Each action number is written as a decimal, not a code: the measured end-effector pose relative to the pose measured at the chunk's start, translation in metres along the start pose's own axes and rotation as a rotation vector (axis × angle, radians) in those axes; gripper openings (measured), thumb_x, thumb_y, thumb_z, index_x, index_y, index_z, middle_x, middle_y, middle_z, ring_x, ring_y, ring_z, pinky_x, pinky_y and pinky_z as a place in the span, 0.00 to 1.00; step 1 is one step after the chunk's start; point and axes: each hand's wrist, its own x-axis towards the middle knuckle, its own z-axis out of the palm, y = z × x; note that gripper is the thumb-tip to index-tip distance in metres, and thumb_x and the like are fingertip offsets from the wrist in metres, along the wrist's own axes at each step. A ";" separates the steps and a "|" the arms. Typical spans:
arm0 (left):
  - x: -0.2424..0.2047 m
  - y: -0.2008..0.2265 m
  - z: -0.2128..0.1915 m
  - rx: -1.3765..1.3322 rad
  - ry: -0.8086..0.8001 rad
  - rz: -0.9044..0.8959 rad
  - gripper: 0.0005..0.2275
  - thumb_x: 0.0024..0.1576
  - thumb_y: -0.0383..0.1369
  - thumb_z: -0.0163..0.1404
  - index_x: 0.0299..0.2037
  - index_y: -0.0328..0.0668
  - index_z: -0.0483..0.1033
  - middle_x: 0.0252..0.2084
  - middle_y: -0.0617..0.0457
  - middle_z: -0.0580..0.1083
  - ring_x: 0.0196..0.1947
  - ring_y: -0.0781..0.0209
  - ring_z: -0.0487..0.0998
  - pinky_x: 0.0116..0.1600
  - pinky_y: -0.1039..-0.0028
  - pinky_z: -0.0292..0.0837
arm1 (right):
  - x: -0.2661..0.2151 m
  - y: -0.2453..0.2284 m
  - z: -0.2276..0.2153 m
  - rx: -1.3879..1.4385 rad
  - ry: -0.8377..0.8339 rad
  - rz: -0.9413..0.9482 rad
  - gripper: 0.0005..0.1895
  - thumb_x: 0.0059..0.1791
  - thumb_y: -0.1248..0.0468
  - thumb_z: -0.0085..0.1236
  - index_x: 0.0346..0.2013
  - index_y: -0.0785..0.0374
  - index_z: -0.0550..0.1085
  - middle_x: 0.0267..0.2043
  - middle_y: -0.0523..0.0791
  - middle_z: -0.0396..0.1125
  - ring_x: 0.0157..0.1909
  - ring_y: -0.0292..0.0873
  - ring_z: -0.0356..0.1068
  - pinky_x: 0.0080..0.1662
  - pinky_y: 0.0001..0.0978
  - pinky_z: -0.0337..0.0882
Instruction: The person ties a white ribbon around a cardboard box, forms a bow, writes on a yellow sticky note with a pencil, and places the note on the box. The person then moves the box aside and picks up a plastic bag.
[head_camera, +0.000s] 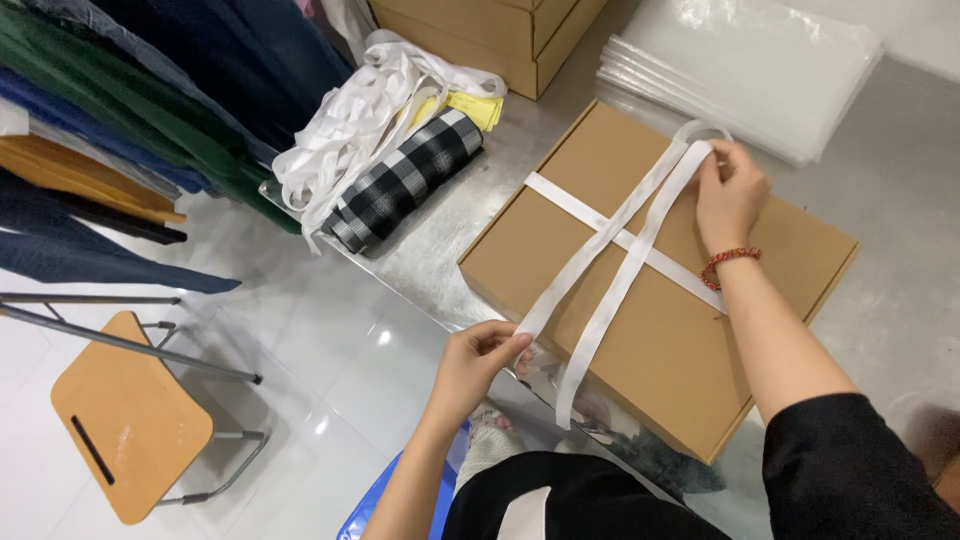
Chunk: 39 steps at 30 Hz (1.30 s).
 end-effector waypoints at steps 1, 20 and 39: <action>0.006 0.013 0.002 0.002 -0.009 0.010 0.09 0.58 0.31 0.65 0.44 0.35 0.87 0.29 0.48 0.84 0.25 0.68 0.79 0.34 0.79 0.75 | -0.004 -0.022 -0.006 -0.004 0.013 -0.002 0.07 0.58 0.76 0.59 0.49 0.67 0.81 0.44 0.55 0.77 0.42 0.61 0.76 0.44 0.52 0.72; 0.137 0.092 0.056 -0.068 -0.550 -0.035 0.14 0.60 0.33 0.61 0.54 0.39 0.80 0.45 0.52 0.84 0.40 0.66 0.85 0.44 0.81 0.81 | -0.154 -0.223 -0.099 0.190 -0.232 0.228 0.13 0.49 0.71 0.65 0.45 0.52 0.87 0.45 0.44 0.83 0.49 0.48 0.82 0.48 0.40 0.81; 0.207 0.069 -0.003 0.093 -0.703 -0.007 0.20 0.63 0.35 0.57 0.67 0.52 0.77 0.58 0.45 0.81 0.57 0.58 0.81 0.57 0.69 0.82 | -0.096 -0.163 -0.080 -0.161 -0.259 0.612 0.24 0.53 0.65 0.54 0.65 0.45 0.76 0.71 0.43 0.69 0.72 0.55 0.66 0.68 0.58 0.66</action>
